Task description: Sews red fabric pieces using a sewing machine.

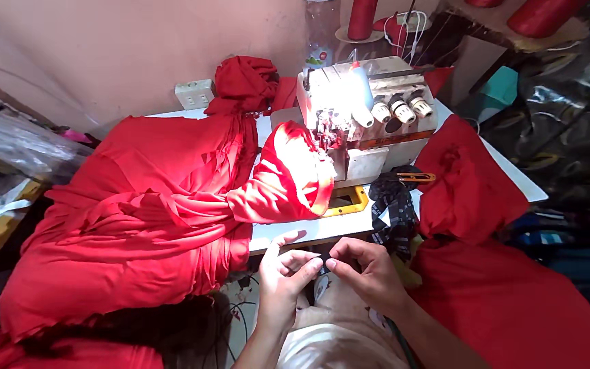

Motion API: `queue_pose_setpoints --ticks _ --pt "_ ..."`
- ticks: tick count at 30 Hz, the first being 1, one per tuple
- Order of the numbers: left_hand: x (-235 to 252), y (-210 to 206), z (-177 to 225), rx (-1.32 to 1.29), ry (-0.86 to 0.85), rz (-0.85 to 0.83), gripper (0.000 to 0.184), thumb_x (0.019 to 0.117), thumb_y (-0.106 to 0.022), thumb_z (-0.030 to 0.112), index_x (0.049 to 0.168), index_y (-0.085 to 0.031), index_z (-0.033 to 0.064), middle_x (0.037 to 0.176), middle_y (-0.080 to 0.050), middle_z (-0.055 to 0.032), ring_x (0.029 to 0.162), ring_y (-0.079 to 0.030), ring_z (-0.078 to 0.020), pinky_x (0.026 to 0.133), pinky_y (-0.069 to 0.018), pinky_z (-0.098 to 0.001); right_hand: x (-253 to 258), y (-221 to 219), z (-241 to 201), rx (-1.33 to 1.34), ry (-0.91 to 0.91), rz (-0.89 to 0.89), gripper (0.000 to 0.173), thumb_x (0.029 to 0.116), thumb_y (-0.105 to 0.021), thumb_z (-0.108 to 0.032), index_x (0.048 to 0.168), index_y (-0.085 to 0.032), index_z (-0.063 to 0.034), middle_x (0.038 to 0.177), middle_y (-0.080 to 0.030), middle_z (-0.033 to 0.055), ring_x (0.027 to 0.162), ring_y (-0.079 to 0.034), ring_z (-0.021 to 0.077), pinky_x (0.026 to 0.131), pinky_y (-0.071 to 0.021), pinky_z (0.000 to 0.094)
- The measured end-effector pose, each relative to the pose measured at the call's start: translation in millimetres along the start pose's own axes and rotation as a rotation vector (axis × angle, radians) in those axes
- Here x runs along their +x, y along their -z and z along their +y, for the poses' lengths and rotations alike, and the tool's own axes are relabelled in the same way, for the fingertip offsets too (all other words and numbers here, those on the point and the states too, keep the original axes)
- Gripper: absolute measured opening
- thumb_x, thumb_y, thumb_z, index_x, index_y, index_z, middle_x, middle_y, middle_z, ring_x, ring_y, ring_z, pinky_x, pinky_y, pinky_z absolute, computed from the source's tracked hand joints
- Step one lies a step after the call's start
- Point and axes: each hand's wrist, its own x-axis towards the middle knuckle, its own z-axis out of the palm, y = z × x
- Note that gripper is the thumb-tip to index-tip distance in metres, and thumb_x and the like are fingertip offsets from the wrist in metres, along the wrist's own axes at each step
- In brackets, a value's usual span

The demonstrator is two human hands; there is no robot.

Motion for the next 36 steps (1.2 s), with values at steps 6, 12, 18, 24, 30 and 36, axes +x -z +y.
queue_pose_setpoints --ticks 6,12,18,24,30,36 --pt "0 -1 -1 -0.021 0.001 0.017 0.050 0.0785 -0.070 -0.010 0.124 -0.050 -0.0019 0.080 -0.076 -0.0018 0.069 -0.072 -0.0075 0.065 -0.0594 -0.0209 0 0 2 0.008 0.005 -0.004 0.009 0.0887 -0.066 -0.010 0.085 -0.069 -0.0027 0.075 -0.065 -0.0064 0.068 -0.056 -0.0091 0.063 -0.0469 0.0079" --pt "0 -1 -3 -0.020 -0.016 0.006 0.045 0.0804 -0.070 -0.007 0.121 -0.050 -0.0006 0.083 -0.076 -0.0005 0.073 -0.072 -0.0066 0.069 -0.0598 -0.0218 1 0 2 0.026 -0.001 -0.006 0.009 0.0891 -0.066 -0.009 0.085 -0.069 -0.0024 0.076 -0.066 -0.0062 0.069 -0.057 -0.0087 0.064 -0.0480 0.0082" --pt "-4 8 -15 0.127 -0.109 -0.172 0.012 0.0928 -0.069 0.023 0.096 -0.073 0.0122 0.084 -0.072 0.0107 0.077 -0.067 0.0013 0.072 -0.0562 -0.0184 -1 -2 2 0.093 -0.015 0.021 0.007 0.0906 -0.067 -0.010 0.087 -0.070 -0.0050 0.079 -0.068 -0.0078 0.071 -0.061 -0.0075 0.066 -0.0518 0.0098" --pt "-3 9 -14 0.262 -0.215 -0.171 0.007 0.0891 -0.070 0.007 0.082 -0.073 0.0064 0.081 -0.072 0.0055 0.076 -0.067 0.0010 0.072 -0.0569 -0.0163 8 8 6 -0.124 0.166 -0.046 0.019 0.0892 -0.068 -0.017 0.096 -0.071 -0.0002 0.084 -0.066 0.0009 0.077 -0.058 -0.0051 0.070 -0.0481 0.0084" --pt "8 14 -10 0.742 -0.562 -0.288 0.009 0.0846 -0.068 0.014 0.078 -0.071 0.0075 0.082 -0.072 -0.0005 0.090 -0.066 -0.0058 0.083 -0.0503 -0.0200 28 33 -8 -0.475 0.376 -0.304 0.011 0.0889 -0.067 -0.026 0.087 -0.075 -0.0174 0.105 -0.066 0.0037 0.104 -0.056 0.0137 0.090 -0.0446 0.0257" --pt "50 6 13 1.383 -1.006 -0.282 0.041 0.1003 -0.051 0.043 0.118 -0.075 0.0155 0.120 -0.072 -0.0084 0.120 -0.061 -0.0269 0.107 -0.0392 -0.0422 47 55 -14 -0.537 0.461 -0.081 0.016 0.0991 -0.063 -0.027 0.092 -0.075 -0.0176 0.104 -0.066 0.0025 0.108 -0.057 0.0102 0.096 -0.0448 0.0227"
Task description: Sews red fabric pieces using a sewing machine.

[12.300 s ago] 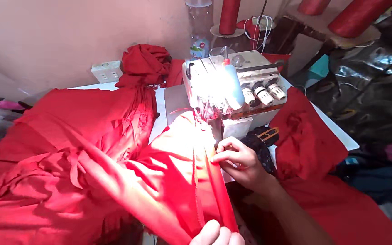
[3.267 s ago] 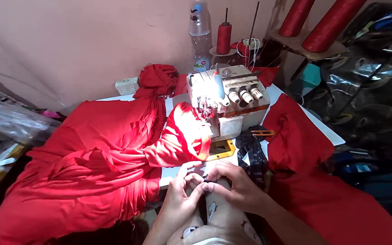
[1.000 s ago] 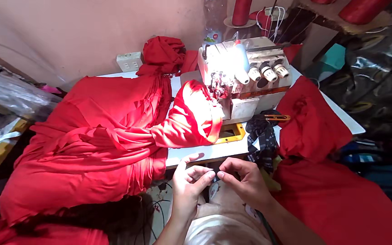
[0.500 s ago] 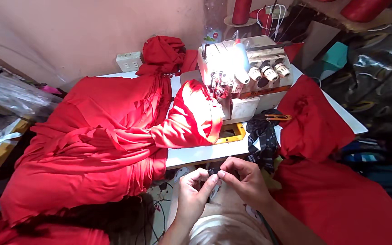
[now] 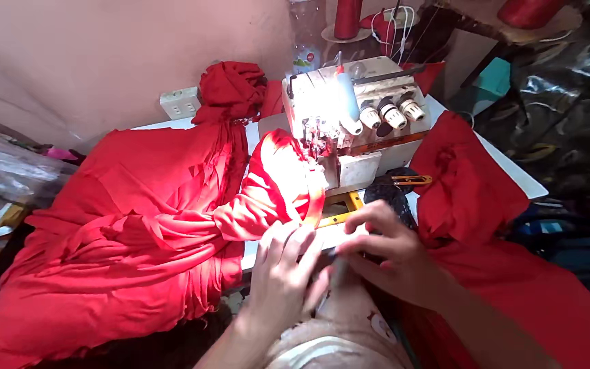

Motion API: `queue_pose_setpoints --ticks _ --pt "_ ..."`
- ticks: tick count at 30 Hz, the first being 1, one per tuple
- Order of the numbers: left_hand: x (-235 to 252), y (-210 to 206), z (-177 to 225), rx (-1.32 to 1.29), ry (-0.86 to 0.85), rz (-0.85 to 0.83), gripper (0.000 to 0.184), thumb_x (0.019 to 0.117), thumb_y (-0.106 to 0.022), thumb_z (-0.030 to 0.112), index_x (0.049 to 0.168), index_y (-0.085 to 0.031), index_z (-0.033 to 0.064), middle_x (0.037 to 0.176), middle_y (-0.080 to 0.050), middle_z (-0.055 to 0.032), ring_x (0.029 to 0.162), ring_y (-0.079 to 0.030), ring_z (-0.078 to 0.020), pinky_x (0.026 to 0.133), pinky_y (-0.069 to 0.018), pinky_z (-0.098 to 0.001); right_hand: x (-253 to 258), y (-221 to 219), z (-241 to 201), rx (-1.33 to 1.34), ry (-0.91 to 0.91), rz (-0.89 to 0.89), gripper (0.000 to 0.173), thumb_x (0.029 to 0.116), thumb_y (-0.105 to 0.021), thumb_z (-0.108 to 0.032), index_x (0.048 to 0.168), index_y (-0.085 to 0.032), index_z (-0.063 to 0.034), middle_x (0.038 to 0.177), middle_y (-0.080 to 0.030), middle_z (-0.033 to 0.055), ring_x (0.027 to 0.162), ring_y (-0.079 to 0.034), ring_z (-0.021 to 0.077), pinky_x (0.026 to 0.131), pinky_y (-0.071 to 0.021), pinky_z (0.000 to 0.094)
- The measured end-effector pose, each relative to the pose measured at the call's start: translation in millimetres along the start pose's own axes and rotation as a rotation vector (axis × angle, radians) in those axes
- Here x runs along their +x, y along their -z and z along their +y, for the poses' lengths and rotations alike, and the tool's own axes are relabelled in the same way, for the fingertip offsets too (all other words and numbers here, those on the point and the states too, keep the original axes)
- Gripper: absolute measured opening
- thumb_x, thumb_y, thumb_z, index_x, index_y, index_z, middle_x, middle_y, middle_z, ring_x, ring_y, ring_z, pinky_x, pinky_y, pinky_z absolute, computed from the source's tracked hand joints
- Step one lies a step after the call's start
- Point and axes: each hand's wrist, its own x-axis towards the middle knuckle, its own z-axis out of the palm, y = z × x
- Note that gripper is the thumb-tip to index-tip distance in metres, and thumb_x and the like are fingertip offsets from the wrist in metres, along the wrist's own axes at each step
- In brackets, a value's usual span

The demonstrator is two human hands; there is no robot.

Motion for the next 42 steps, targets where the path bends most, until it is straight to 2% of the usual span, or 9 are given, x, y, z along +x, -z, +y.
queue_pose_setpoints --ticks 2,4,5,10,14,18,25,36,42 --pt "22 -9 -19 0.173 -0.108 -0.030 0.036 0.1024 -0.052 0.034 0.115 -0.077 0.0109 0.108 -0.076 -0.0103 0.108 -0.069 -0.0294 0.103 -0.0468 -0.0465 14 -1 15 -0.180 -0.003 0.167 0.015 0.0965 -0.065 -0.024 0.090 -0.077 -0.0172 0.097 -0.067 0.0022 0.104 -0.057 0.0129 0.092 -0.0442 0.0243" --pt "39 -10 -35 0.049 -0.219 -0.093 0.018 0.0955 -0.061 0.012 0.092 -0.077 0.0033 0.084 -0.072 -0.0124 0.090 -0.072 -0.0304 0.088 -0.0570 -0.0437 29 -8 35 -0.356 0.044 0.270 0.016 0.0940 -0.066 -0.020 0.088 -0.080 -0.0143 0.095 -0.065 0.0061 0.105 -0.055 0.0213 0.092 -0.0426 0.0309" --pt "46 -2 -38 -0.042 -0.245 -0.138 0.018 0.0957 -0.059 0.010 0.089 -0.075 0.0030 0.082 -0.071 -0.0124 0.088 -0.072 -0.0299 0.085 -0.0579 -0.0412 36 -12 45 -0.427 0.075 0.293 0.016 0.0932 -0.066 -0.018 0.088 -0.080 -0.0136 0.095 -0.066 0.0081 0.105 -0.057 0.0256 0.094 -0.0436 0.0357" --pt "63 55 -16 0.011 -0.081 -0.112 0.033 0.0950 -0.054 0.032 0.091 -0.075 0.0070 0.081 -0.071 -0.0104 0.081 -0.066 -0.0255 0.075 -0.0490 -0.0367 46 -38 62 -0.498 0.131 0.255 0.018 0.0938 -0.064 -0.017 0.091 -0.081 -0.0133 0.095 -0.072 0.0110 0.106 -0.064 0.0321 0.089 -0.0480 0.0444" --pt "70 53 -4 -0.135 0.017 -0.131 0.022 0.0931 -0.059 0.024 0.084 -0.073 0.0087 0.076 -0.066 -0.0063 0.079 -0.061 -0.0173 0.074 -0.0448 -0.0270 42 -42 55 -0.450 0.027 0.202 0.020 0.0925 -0.062 -0.021 0.090 -0.081 -0.0145 0.091 -0.070 0.0092 0.091 -0.064 0.0280 0.077 -0.0501 0.0402" --pt "67 45 1 -0.369 0.096 -0.104 0.014 0.0938 -0.062 0.018 0.088 -0.070 0.0071 0.080 -0.065 -0.0055 0.085 -0.059 -0.0106 0.082 -0.0424 -0.0193 33 -40 54 -0.457 0.002 0.118 0.024 0.0918 -0.060 -0.024 0.101 -0.080 -0.0135 0.090 -0.070 0.0107 0.082 -0.066 0.0265 0.068 -0.0507 0.0375" --pt "61 44 0 -0.399 0.094 -0.074 0.014 0.0971 -0.063 0.019 0.091 -0.067 0.0071 0.084 -0.059 -0.0034 0.087 -0.055 -0.0081 0.087 -0.0402 -0.0184 33 -36 65 -0.413 -0.010 -0.019 0.030 0.0955 -0.055 -0.027 0.112 -0.078 -0.0152 0.083 -0.066 0.0092 0.067 -0.063 0.0229 0.054 -0.0453 0.0338" --pt "53 41 1 -0.392 0.046 -0.087 0.013 0.0969 -0.065 0.018 0.095 -0.069 0.0058 0.085 -0.055 -0.0049 0.085 -0.052 -0.0108 0.086 -0.0398 -0.0205 34 -45 72 -0.411 0.007 -0.008 0.031 0.0960 -0.055 -0.027 0.114 -0.078 -0.0165 0.083 -0.067 0.0091 0.065 -0.062 0.0225 0.050 -0.0434 0.0329" --pt "50 43 -2 -0.392 0.042 -0.091 0.014 0.0969 -0.065 0.018 0.096 -0.070 0.0042 0.084 -0.056 -0.0054 0.084 -0.052 -0.0114 0.083 -0.0397 -0.0210 30 -53 72 -0.361 0.073 0.201 0.021 0.0962 -0.058 -0.010 0.101 -0.078 -0.0090 0.074 -0.068 0.0084 0.058 -0.059 0.0200 0.051 -0.0420 0.0306"
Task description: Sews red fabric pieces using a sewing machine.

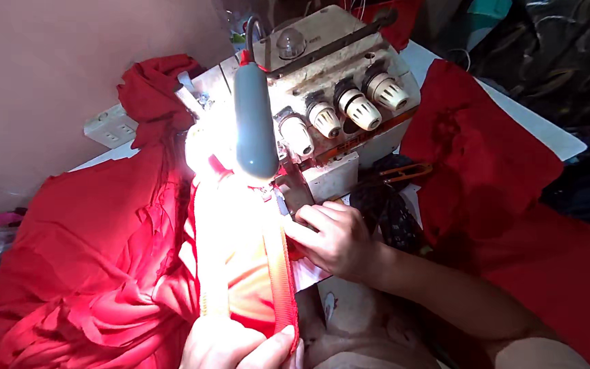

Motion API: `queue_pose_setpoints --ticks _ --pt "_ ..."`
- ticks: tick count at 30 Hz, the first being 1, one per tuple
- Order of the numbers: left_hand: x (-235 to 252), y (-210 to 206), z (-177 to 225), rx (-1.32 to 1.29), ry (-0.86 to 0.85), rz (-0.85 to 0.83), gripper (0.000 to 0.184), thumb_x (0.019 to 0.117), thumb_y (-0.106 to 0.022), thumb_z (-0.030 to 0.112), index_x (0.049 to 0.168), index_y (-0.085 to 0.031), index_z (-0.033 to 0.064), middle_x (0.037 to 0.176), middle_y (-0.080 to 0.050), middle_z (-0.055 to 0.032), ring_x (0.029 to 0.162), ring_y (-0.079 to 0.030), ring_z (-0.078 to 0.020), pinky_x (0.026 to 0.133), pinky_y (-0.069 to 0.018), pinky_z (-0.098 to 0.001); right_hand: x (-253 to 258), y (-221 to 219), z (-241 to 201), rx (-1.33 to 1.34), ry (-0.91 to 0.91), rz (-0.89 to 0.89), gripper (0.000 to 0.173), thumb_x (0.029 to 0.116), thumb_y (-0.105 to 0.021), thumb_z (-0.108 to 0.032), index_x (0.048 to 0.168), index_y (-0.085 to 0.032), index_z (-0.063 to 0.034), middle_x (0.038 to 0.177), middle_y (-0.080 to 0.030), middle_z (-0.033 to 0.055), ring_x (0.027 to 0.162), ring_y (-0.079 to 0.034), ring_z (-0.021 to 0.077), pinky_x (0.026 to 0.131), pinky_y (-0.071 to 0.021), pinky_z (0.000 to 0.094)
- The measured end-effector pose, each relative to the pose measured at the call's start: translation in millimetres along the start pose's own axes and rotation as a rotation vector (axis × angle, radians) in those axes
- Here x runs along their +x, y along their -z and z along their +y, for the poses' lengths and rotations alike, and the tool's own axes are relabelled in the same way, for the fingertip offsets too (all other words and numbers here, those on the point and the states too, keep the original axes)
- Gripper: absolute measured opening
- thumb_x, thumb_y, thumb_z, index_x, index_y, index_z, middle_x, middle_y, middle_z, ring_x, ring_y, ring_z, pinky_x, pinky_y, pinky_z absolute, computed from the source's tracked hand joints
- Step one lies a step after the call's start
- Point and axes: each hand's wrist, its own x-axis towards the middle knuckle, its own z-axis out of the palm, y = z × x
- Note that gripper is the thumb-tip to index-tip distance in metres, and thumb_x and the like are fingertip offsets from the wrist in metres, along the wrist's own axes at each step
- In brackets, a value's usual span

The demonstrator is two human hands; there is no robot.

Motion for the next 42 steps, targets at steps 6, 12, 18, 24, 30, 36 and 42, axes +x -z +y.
queue_pose_setpoints --ticks 6,12,18,24,30,36,42 --pt "0 -1 0 -0.002 0.003 -0.003 0.014 0.0964 -0.066 0.017 0.095 -0.070 0.0045 0.083 -0.056 -0.0057 0.084 -0.052 -0.0121 0.083 -0.0400 -0.0216 -1 0 -3 0.045 0.023 0.069 0.017 0.0940 -0.060 -0.005 0.097 -0.077 -0.0052 0.071 -0.069 0.0077 0.059 -0.060 0.0189 0.054 -0.0438 0.0300" --pt "-2 -2 0 0.005 0.005 -0.003 0.014 0.0973 -0.065 0.019 0.096 -0.069 0.0059 0.085 -0.056 -0.0051 0.086 -0.053 -0.0110 0.086 -0.0401 -0.0209 0 0 -2 0.047 0.047 0.090 0.017 0.0941 -0.059 -0.004 0.095 -0.076 -0.0043 0.071 -0.069 0.0076 0.058 -0.060 0.0180 0.054 -0.0426 0.0294" --pt "-1 -5 3 0.014 0.014 0.004 0.013 0.0974 -0.064 0.018 0.095 -0.069 0.0063 0.085 -0.056 -0.0046 0.086 -0.053 -0.0101 0.087 -0.0397 -0.0197 1 -1 -4 -0.042 0.006 0.027 0.020 0.0950 -0.059 -0.014 0.097 -0.078 -0.0066 0.068 -0.066 0.0064 0.055 -0.058 0.0195 0.050 -0.0414 0.0312" --pt "-1 -7 4 0.029 0.004 0.017 0.013 0.0968 -0.064 0.017 0.094 -0.069 0.0055 0.084 -0.056 -0.0045 0.086 -0.053 -0.0103 0.087 -0.0390 -0.0192 2 -3 -4 -0.092 -0.022 -0.051 0.030 0.0933 -0.055 -0.022 0.103 -0.080 -0.0076 0.061 -0.060 0.0054 0.050 -0.054 0.0194 0.046 -0.0366 0.0312" --pt "-1 -8 5 0.039 0.001 0.029 0.013 0.0965 -0.064 0.017 0.093 -0.069 0.0055 0.084 -0.056 -0.0042 0.085 -0.052 -0.0100 0.086 -0.0389 -0.0188 3 -1 4 -0.040 0.005 -0.128 0.031 0.0935 -0.056 -0.025 0.107 -0.080 -0.0105 0.063 -0.059 0.0056 0.050 -0.054 0.0197 0.044 -0.0366 0.0312" --pt "1 -11 5 -0.011 -0.024 0.023 0.012 0.0968 -0.064 0.016 0.095 -0.069 0.0056 0.085 -0.056 -0.0046 0.085 -0.053 -0.0105 0.086 -0.0403 -0.0191 3 1 7 0.022 -0.003 -0.180 0.033 0.0929 -0.055 -0.025 0.111 -0.079 -0.0099 0.065 -0.059 0.0058 0.052 -0.056 0.0202 0.044 -0.0383 0.0316" --pt "2 -11 4 -0.056 -0.033 0.035 0.012 0.0975 -0.065 0.017 0.096 -0.068 0.0059 0.087 -0.055 -0.0031 0.088 -0.052 -0.0077 0.086 -0.0399 -0.0167 2 5 15 0.132 -0.017 -0.233 0.036 0.0957 -0.054 -0.027 0.117 -0.077 -0.0102 0.070 -0.061 0.0065 0.054 -0.058 0.0201 0.045 -0.0412 0.0331"
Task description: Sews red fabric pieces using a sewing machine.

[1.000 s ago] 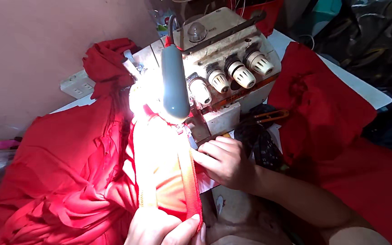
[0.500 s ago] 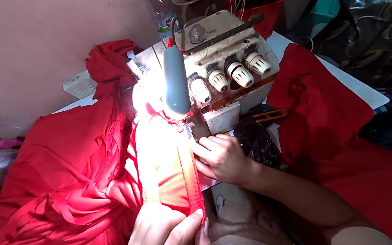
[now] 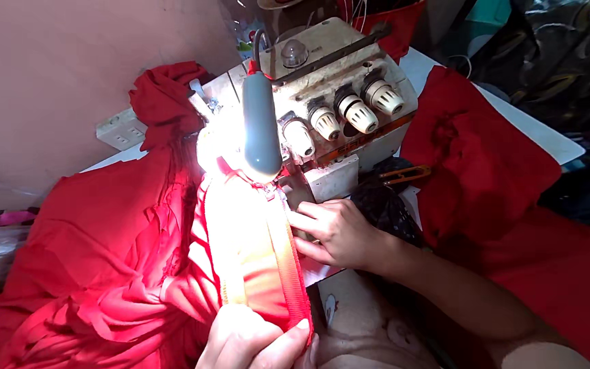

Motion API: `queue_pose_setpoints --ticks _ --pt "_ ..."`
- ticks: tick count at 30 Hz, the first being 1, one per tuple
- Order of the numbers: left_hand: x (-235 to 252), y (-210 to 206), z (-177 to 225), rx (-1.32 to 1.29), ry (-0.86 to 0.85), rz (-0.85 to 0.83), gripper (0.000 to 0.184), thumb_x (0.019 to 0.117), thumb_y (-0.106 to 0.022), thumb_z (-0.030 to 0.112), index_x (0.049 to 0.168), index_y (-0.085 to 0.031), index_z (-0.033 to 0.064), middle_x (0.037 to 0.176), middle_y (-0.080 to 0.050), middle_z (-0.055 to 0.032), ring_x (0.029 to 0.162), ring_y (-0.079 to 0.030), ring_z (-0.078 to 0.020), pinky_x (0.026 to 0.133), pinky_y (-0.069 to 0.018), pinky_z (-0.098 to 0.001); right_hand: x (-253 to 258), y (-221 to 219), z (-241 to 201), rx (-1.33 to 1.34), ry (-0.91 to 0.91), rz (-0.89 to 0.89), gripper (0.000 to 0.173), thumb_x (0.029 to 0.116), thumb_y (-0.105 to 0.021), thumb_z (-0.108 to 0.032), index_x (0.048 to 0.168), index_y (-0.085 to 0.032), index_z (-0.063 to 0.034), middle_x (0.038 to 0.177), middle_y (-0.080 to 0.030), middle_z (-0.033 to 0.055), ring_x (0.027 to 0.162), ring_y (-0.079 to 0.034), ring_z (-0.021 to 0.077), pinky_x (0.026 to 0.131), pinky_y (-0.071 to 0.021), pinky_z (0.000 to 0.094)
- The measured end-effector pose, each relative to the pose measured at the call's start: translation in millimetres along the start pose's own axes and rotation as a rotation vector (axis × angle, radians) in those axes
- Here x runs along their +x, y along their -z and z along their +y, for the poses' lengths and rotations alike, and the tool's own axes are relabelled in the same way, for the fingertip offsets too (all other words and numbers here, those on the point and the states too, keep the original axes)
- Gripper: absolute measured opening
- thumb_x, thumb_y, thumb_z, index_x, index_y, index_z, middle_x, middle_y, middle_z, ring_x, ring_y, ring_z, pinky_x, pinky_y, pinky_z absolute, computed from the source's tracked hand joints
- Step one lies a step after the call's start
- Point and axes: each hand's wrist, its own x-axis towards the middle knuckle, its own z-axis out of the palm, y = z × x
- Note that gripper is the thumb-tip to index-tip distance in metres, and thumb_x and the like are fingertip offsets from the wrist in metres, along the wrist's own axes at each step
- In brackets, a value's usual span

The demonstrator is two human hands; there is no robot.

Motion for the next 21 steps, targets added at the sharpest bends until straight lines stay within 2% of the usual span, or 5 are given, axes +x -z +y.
queue_pose_setpoints --ticks 2,10,21 --pt "-0.7 1.6 -0.3 0.000 0.005 0.005 0.012 0.0971 -0.066 0.017 0.095 -0.068 0.0054 0.087 -0.055 -0.0033 0.087 -0.052 -0.0076 0.085 -0.0400 -0.0165 0.0 1.3 1.1 -0.002 -0.007 -0.016 0.037 0.0969 -0.053 -0.028 0.120 -0.076 -0.0116 0.071 -0.061 0.0061 0.055 -0.058 0.0195 0.045 -0.0411 0.0325" --pt "-5.3 3.4 -0.3 0.033 -0.001 0.004 0.012 0.0963 -0.066 0.016 0.096 -0.069 0.0044 0.086 -0.054 -0.0038 0.086 -0.052 -0.0085 0.084 -0.0399 -0.0178 3.9 2.6 -2.6 -0.063 -0.023 -0.017 0.034 0.0946 -0.057 -0.027 0.119 -0.077 -0.0144 0.070 -0.060 0.0064 0.053 -0.058 0.0207 0.044 -0.0414 0.0328" --pt "-8.0 -4.7 2.8 0.049 0.014 -0.022 0.012 0.0963 -0.066 0.016 0.095 -0.070 0.0047 0.084 -0.056 -0.0047 0.085 -0.053 -0.0104 0.084 -0.0397 -0.0188 4.3 5.0 -1.2 -0.048 -0.028 -0.054 0.035 0.0937 -0.057 -0.027 0.120 -0.077 -0.0138 0.070 -0.060 0.0074 0.054 -0.059 0.0220 0.044 -0.0421 0.0345"
